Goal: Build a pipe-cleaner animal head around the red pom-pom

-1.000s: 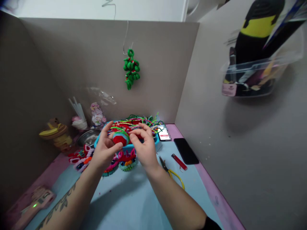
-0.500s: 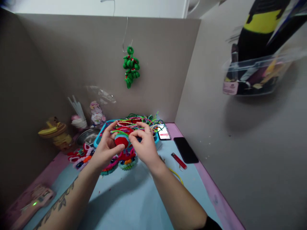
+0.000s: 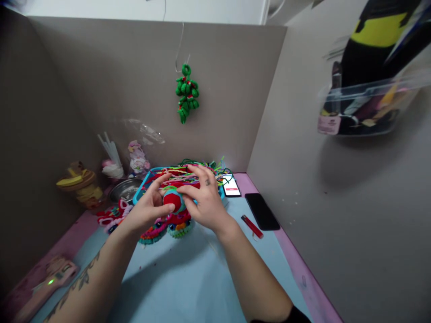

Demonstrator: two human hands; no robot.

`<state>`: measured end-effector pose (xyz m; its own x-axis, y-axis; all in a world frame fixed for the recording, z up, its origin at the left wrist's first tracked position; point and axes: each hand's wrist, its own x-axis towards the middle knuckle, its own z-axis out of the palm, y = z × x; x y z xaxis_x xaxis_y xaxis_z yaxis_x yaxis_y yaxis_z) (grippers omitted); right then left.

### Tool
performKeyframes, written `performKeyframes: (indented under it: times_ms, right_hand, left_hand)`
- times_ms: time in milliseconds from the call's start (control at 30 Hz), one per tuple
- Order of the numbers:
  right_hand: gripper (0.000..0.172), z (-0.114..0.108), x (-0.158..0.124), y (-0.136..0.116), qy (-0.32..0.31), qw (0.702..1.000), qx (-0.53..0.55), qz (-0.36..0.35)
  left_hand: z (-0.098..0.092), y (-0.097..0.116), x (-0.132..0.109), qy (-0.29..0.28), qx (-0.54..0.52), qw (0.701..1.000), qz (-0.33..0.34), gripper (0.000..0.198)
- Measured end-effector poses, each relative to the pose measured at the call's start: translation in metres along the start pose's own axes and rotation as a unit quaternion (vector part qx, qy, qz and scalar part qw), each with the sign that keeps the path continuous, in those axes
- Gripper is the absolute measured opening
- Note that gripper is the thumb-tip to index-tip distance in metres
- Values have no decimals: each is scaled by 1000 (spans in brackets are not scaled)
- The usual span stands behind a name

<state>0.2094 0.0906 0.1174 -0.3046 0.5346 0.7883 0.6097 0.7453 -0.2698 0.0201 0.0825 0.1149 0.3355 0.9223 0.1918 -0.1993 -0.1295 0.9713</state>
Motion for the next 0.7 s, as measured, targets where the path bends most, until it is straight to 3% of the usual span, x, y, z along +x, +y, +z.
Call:
performKeyframes:
  times_ms: [267,500,700]
  right_hand:
    - [25,-3,0,2,-56,998,23,9]
    - [31,-3,0,6,-41,995,92,-12]
    - [32,-7,-1,4,-70,993,89,-38]
  left_hand:
    - [0,-3,1,-3,16,1000,8,87]
    - [-3,-4,0,-56,-51,997,-4,85]
    - [-3,-2,0,-101,-104,989,-28,83]
